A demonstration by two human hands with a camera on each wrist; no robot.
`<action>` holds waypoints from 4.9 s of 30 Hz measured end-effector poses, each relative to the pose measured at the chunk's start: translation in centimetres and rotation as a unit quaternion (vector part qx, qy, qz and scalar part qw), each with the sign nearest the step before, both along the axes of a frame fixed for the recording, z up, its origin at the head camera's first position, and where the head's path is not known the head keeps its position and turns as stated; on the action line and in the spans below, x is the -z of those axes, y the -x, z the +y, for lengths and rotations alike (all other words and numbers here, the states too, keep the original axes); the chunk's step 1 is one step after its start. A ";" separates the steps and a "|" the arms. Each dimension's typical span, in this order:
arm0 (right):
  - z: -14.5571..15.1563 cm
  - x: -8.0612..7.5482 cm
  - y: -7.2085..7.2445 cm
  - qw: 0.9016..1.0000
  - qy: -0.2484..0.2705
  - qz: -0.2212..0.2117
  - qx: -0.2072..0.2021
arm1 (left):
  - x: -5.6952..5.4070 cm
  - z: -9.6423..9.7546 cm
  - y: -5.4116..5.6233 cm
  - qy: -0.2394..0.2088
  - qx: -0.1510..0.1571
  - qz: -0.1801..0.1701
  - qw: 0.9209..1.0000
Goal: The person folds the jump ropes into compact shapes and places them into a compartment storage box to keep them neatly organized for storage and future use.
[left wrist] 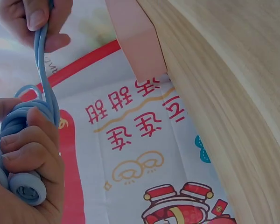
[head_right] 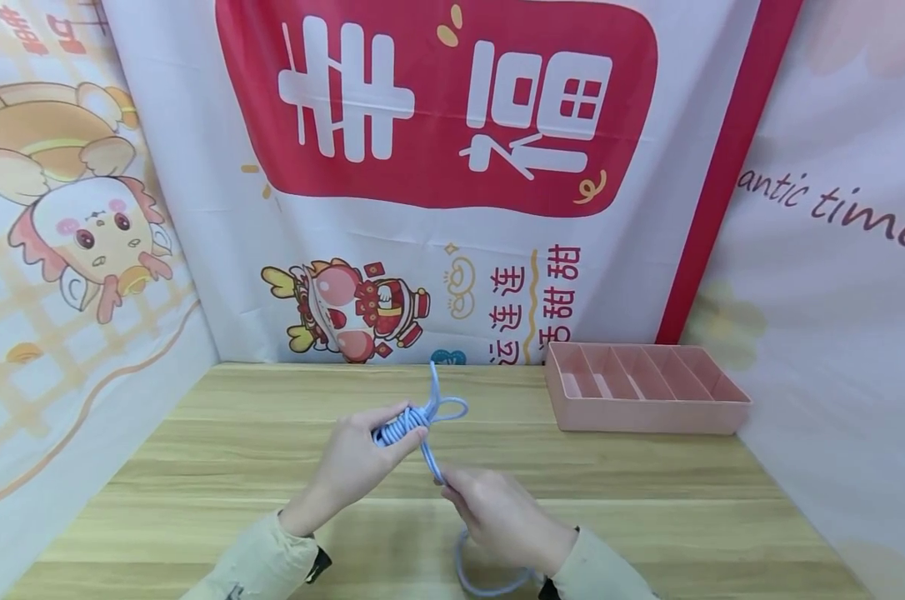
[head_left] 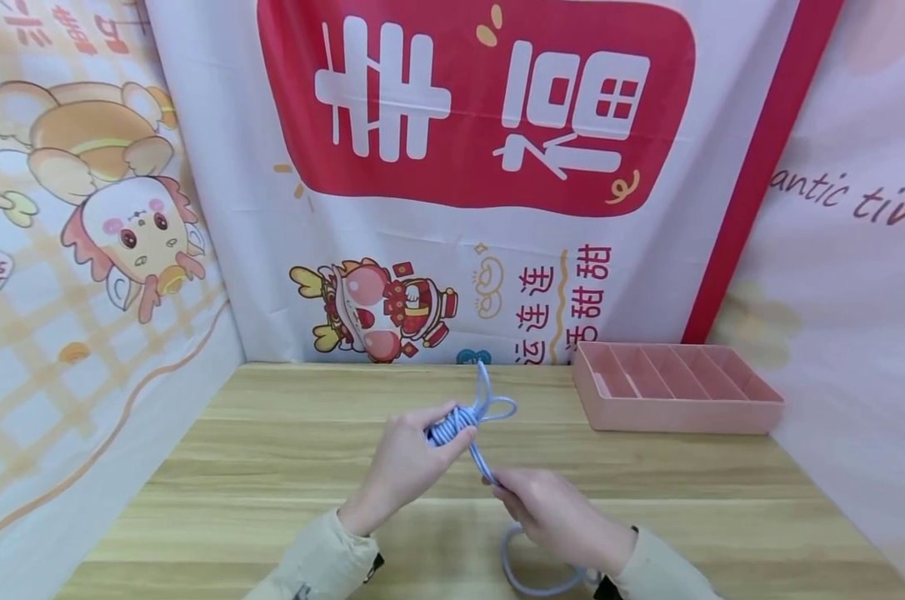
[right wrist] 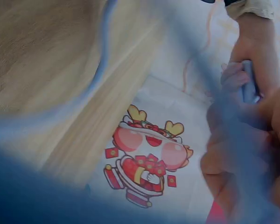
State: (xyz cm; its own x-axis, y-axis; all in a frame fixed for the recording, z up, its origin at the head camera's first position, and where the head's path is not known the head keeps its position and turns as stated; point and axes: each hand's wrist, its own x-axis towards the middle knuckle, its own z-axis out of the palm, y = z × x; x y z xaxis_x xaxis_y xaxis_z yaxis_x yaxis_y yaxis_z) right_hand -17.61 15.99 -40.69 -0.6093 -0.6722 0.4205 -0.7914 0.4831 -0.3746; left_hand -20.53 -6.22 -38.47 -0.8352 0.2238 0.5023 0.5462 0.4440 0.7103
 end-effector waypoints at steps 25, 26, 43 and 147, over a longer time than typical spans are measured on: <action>2.2 -2.1 -0.2 0.994 0.016 0.112 -0.003 | 0.0 0.6 -0.6 0.181 -0.004 0.098 0.979; 2.2 -2.2 -0.2 0.993 0.017 0.115 -0.001 | 0.0 0.6 -0.7 0.185 0.001 0.097 0.978; 1.7 -1.9 -0.1 0.989 0.054 0.138 -0.026 | 0.0 0.6 -0.9 0.210 0.057 0.110 0.970; 3.0 -0.2 2.5 0.974 0.190 -0.109 -0.063 | 0.6 2.7 -2.3 -0.043 0.200 0.141 0.969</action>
